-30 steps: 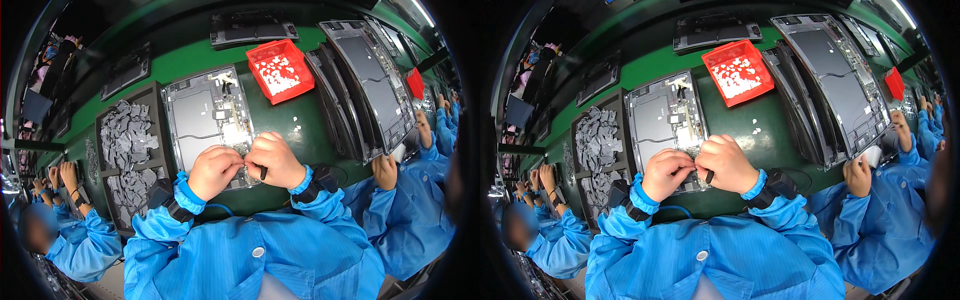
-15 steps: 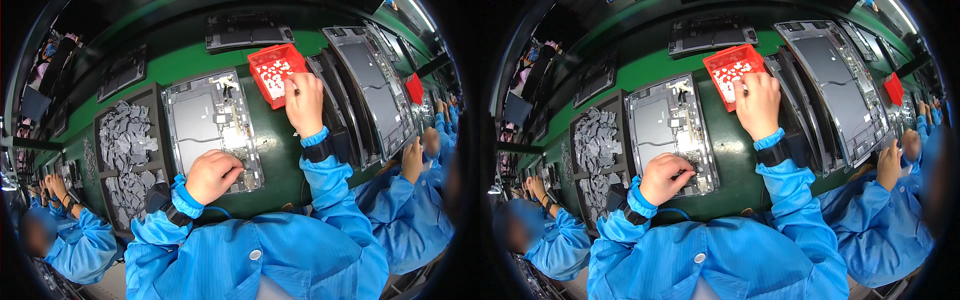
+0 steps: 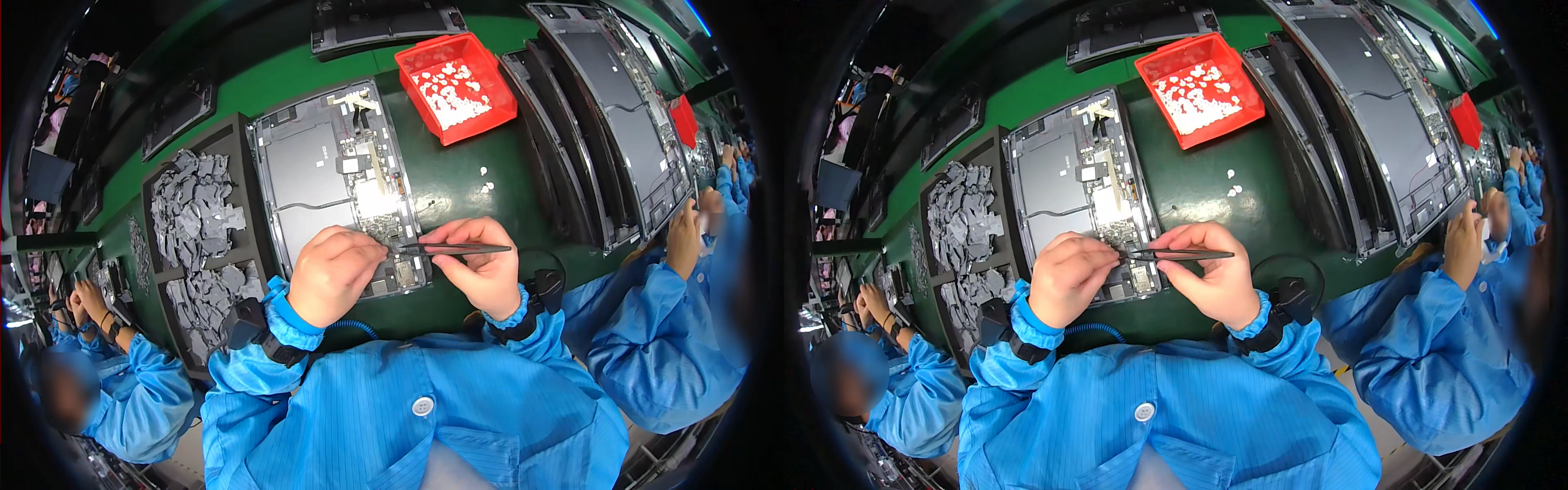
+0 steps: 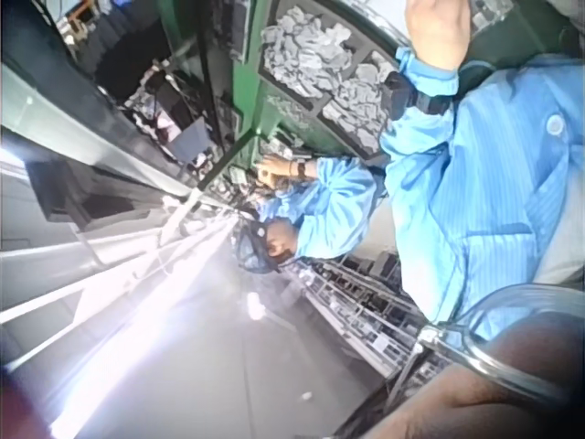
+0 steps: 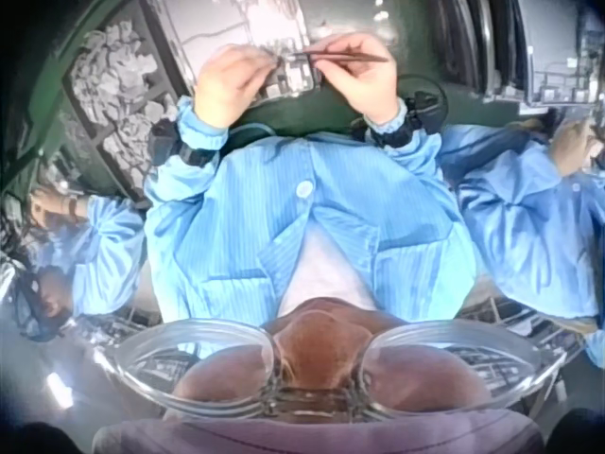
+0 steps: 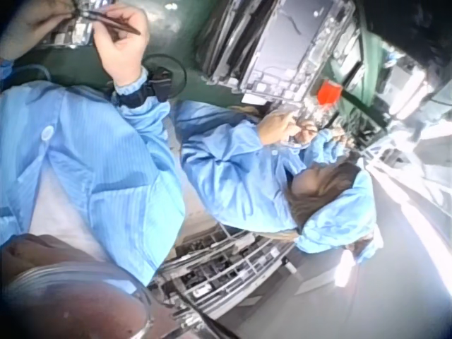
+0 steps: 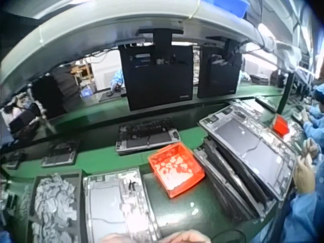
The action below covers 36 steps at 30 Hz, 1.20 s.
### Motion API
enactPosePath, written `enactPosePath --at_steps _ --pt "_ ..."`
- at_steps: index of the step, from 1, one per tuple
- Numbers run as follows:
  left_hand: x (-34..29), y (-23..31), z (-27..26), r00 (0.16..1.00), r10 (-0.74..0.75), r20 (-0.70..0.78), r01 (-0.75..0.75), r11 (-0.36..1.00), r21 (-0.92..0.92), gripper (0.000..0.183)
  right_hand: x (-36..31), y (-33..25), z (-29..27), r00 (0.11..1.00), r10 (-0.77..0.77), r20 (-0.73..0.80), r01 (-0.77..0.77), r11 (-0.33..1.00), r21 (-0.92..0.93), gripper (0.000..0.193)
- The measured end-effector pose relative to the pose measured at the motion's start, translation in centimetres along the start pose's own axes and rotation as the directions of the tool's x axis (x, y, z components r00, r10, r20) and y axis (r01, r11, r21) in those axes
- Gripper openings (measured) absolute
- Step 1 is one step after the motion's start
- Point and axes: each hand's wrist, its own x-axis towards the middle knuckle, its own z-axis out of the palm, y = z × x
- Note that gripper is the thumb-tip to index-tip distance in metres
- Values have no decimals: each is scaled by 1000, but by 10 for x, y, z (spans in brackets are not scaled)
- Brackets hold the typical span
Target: The person assembles internal components of an electronic device by placing a circuit board, a ribbon cable, and a plastic mounting bracket into an electronic chassis, then securing them with screws. The person uses tweezers to manipulate the small components.
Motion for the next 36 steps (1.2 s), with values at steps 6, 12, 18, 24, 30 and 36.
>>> enactPosePath --at_steps 6,12,18,24,30,36 --pt "0 2 3 998 -58 -34 58 998 -5 17 -2 9 -1 999 -40 25 43 985 -166 19" --pt "0 2 3 999 -52 -3 52 999 -16 18 -1 17 0 996 -87 -16 84 985 -150 19" --pt "-9 6 10 998 62 21 -63 995 72 26 -5 25 4 931 -361 46 347 842 -413 23" --pt "-5 17 10 995 34 98 -48 988 144 29 -5 24 5 879 -466 103 451 741 -497 26" --pt "-8 11 7 982 124 145 -154 964 217 26 -6 27 2 873 -478 101 461 736 -497 26" --pt "-8 13 10 992 106 73 -121 963 242 26 -7 27 3 871 -482 91 461 740 -489 26"
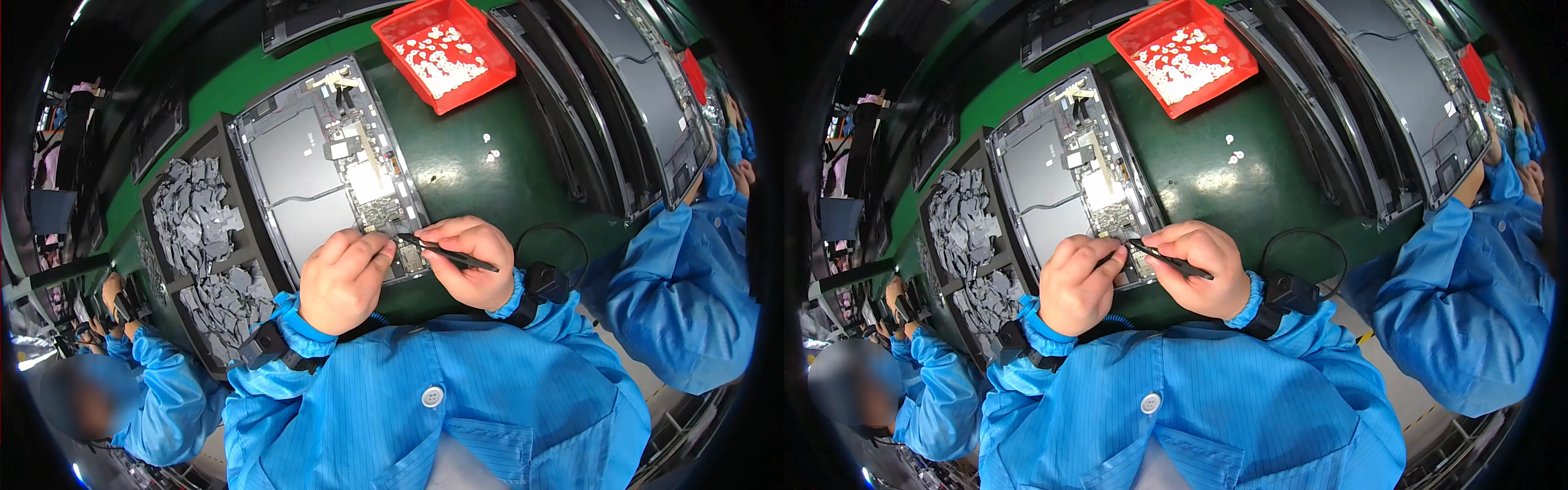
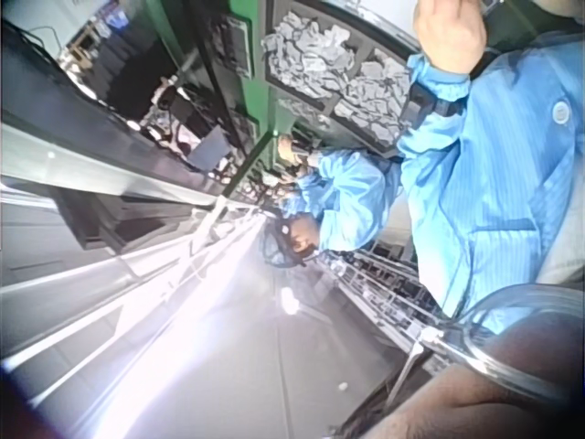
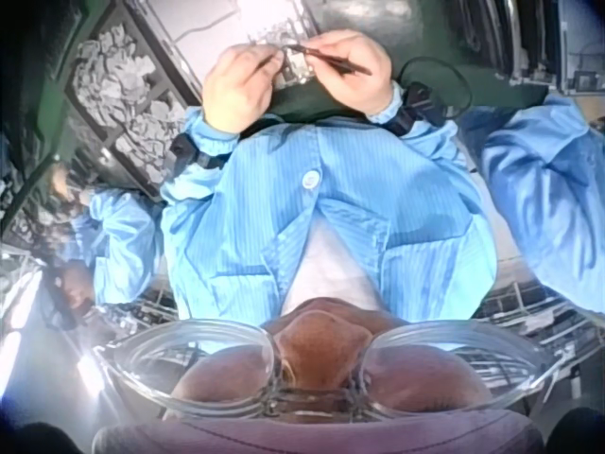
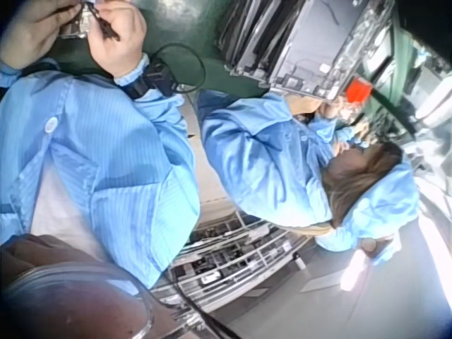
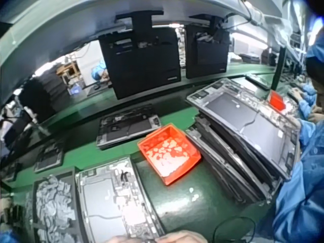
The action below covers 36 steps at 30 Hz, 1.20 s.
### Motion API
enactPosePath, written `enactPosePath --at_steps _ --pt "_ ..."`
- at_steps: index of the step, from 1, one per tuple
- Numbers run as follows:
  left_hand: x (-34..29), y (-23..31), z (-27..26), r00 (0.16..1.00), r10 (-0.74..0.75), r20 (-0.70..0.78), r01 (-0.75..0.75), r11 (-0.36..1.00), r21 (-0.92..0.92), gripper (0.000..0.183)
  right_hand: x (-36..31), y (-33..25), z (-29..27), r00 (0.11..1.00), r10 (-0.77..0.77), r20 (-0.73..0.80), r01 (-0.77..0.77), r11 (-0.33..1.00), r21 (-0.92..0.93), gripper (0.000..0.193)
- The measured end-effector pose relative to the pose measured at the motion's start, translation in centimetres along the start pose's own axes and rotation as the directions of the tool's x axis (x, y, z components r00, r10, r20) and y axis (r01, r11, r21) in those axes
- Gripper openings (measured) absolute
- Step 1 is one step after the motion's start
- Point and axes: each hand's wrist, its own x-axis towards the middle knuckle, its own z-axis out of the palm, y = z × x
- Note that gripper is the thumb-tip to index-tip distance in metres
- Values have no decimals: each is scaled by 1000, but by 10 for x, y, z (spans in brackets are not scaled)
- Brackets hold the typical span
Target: The person assembles internal components of an electronic device by placing a circuit board, a ribbon cable, and a plastic mounting bracket into an electronic chassis, then securing them with screws. The person uses tweezers to manipulate the small components.
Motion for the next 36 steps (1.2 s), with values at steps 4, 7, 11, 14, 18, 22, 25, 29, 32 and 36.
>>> enactPosePath --at_steps 4,7,11,14,18,22,25,29,32,36 --pt "1 -3 -2 996 55 66 -58 997 41 28 -1 0 -1 1000 0 0 0 1000 -27 25" --pt "-1 -9 -1 998 44 55 -43 999 -18 31 0 0 -2 999 -26 24 27 999 -40 24" --pt "0 -9 3 999 -1 50 3 999 -43 34 3 0 -3 990 -107 92 111 993 -37 22" --pt "1 -1 4 997 17 77 -24 995 92 33 0 1 -3 993 -75 92 77 997 -21 23" --pt "7 7 -2 985 50 167 -92 963 252 33 -9 3 -3 997 53 -62 -46 993 108 25" --pt "5 0 -4 991 49 123 -72 979 191 32 -11 3 -3 997 21 -69 -12 992 123 28" --pt "5 -1 -5 994 20 105 -34 990 137 31 -11 4 -3 997 15 -72 -5 991 131 28" --pt "6 -2 -3 994 30 109 -47 986 157 31 -13 5 -3 996 18 -82 -4 987 158 28" --pt "7 0 -2 992 17 122 -35 988 148 32 -13 7 -3 998 -26 -60 34 990 134 28" --pt "6 1 -2 993 -18 120 5 994 109 32 -8 5 -4 996 -84 9 83 995 49 29"
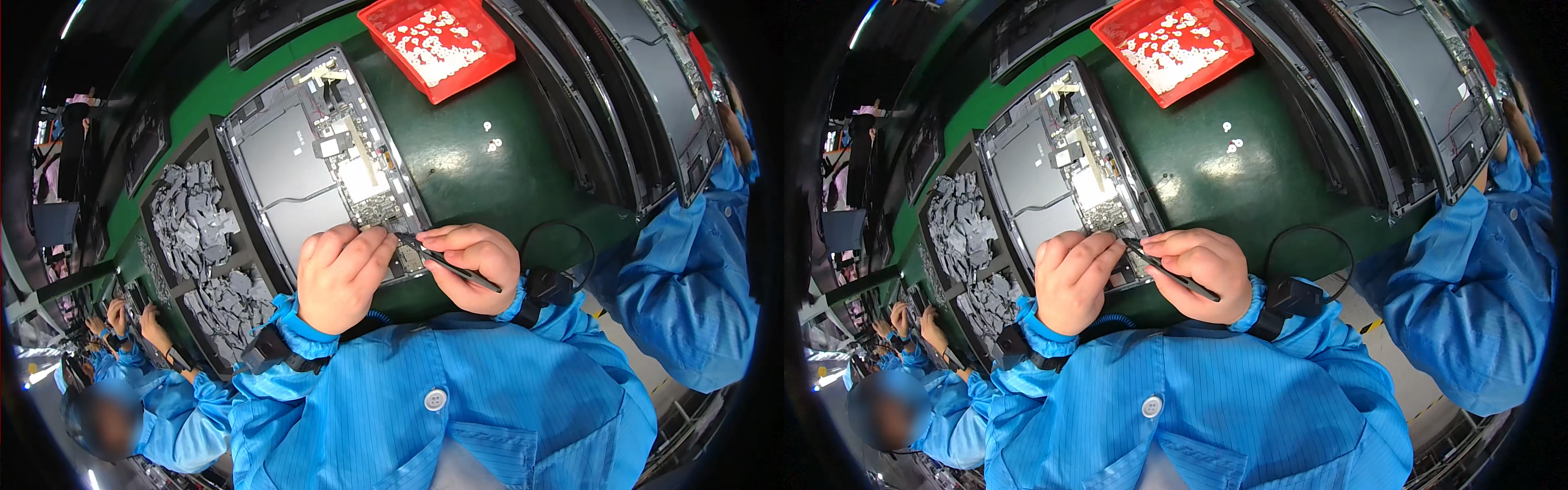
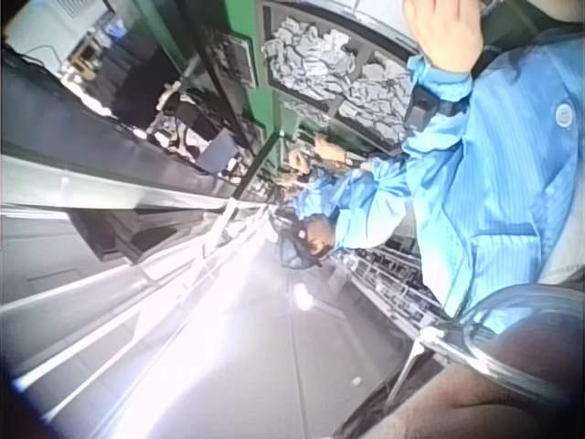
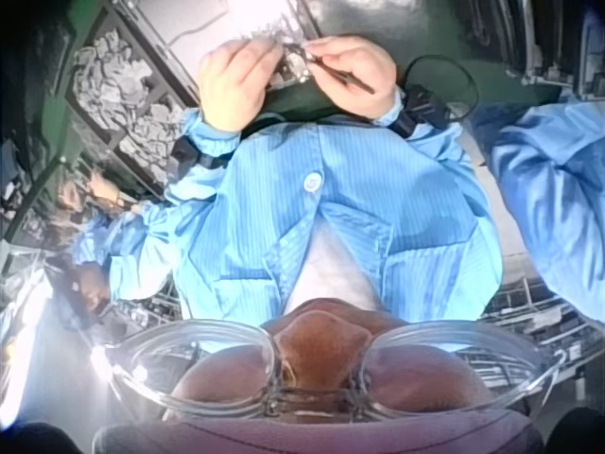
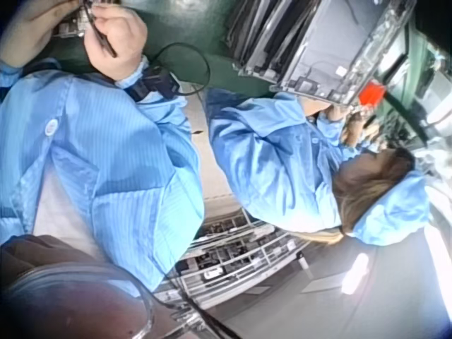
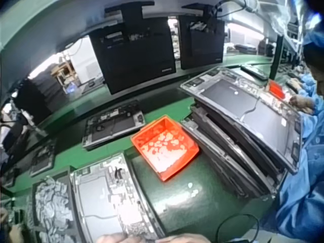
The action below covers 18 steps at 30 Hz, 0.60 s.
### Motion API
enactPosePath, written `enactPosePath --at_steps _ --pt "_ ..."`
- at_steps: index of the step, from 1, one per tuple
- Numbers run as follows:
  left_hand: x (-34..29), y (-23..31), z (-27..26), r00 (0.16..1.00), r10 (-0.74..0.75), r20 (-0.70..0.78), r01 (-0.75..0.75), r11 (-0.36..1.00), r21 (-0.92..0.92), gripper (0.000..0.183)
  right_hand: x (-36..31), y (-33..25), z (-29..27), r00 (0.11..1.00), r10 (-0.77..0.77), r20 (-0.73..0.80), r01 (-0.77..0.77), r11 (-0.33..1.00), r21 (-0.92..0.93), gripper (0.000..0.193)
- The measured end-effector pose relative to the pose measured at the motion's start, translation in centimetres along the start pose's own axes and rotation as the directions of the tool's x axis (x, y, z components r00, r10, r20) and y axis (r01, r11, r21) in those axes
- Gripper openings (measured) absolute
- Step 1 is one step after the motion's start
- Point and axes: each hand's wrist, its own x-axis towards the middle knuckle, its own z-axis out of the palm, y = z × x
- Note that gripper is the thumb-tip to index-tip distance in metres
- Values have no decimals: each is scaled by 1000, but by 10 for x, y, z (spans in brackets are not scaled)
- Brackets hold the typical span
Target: The person assembles internal components of an electronic device by placing a circuit board, a ribbon cable, and a plastic mounting bracket into an electronic chassis, then securing them with screws. The person uses tweezers to manipulate the small components.
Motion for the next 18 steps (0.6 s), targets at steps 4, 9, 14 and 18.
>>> enactPosePath --at_steps 4,9,14,18 --pt "-4 -4 2 999 3 -32 -4 999 -37 30 4 -2 0 999 -19 39 21 999 -48 27" --pt "-4 -3 2 997 37 -68 -36 999 11 27 3 -3 -1 995 -27 95 36 995 -96 27" --pt "-7 -3 6 995 55 -86 -51 998 49 26 1 -1 -1 997 -21 69 24 999 -42 28" --pt "-6 -5 9 994 57 -98 -54 998 35 26 1 -1 -2 996 -23 89 28 998 -59 28"
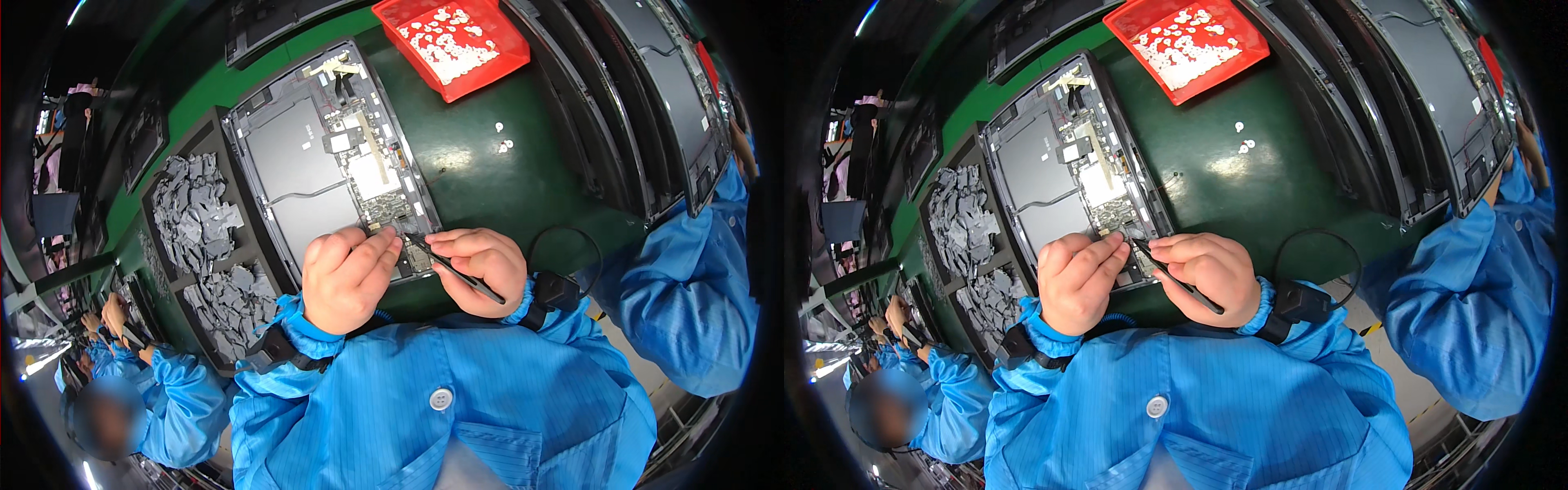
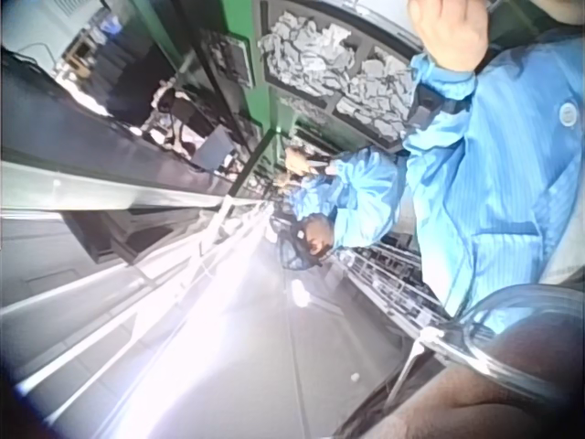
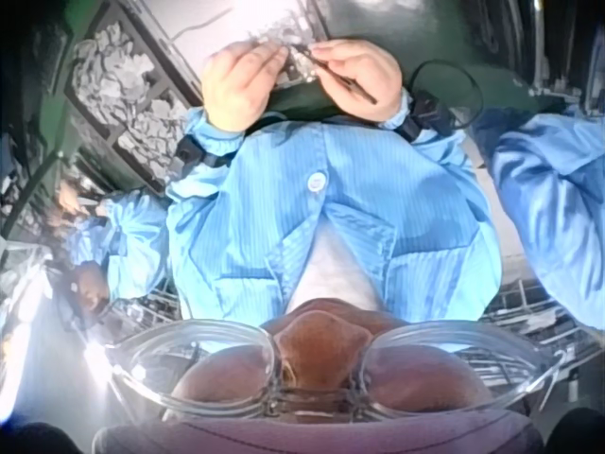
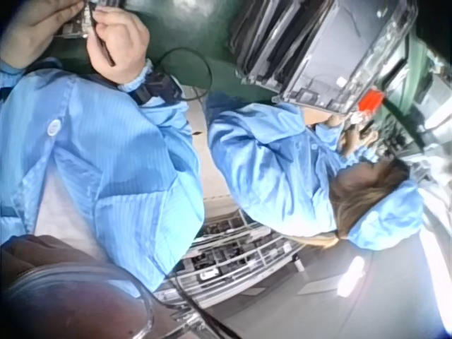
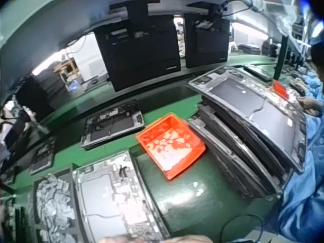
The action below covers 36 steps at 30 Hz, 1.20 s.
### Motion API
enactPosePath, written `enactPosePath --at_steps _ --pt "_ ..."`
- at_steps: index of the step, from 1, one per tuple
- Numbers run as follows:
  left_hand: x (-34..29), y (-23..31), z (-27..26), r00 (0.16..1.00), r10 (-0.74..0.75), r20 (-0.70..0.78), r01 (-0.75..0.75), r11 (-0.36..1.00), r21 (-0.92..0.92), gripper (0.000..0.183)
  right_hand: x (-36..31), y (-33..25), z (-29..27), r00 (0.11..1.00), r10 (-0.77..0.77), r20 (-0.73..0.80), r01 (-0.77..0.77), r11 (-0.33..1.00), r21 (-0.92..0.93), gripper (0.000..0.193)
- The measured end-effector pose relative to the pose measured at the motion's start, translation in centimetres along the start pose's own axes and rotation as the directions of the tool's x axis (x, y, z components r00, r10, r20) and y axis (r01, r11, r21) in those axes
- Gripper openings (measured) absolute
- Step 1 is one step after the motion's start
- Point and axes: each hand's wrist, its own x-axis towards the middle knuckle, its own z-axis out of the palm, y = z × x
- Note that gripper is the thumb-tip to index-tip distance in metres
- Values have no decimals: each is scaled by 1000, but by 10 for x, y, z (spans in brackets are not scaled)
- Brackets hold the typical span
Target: The person assembles internal components of an electronic device by placing a circuit board, a ribbon cable, and a plastic mounting bracket into an electronic chassis, then securing them with screws. The person uses tweezers to manipulate the small components.
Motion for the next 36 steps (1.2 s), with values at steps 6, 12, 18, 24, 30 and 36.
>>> enactPosePath --at_steps 6,12,18,24,30,36 --pt "-1 1 -2 1000 -4 -6 4 1000 6 26 3 -1 0 1000 -9 -15 9 1000 -2 29" --pt "-1 0 -2 1000 -4 -15 4 1000 5 26 4 -5 0 999 -7 49 10 998 -60 32" --pt "-2 0 0 1000 -7 -28 7 1000 -7 25 3 -5 1 1000 4 16 -3 999 -40 28" --pt "-2 1 -3 999 -27 -33 26 999 -31 25 4 -9 3 1000 9 10 -8 999 -51 28" --pt "1 -21 -20 993 -112 32 117 971 -209 28 3 -6 1 1000 10 21 -10 1000 -17 30" --pt "-8 -40 -37 968 -246 -44 239 962 -130 25 -1 -1 1 999 -2 43 3 1000 -20 31"
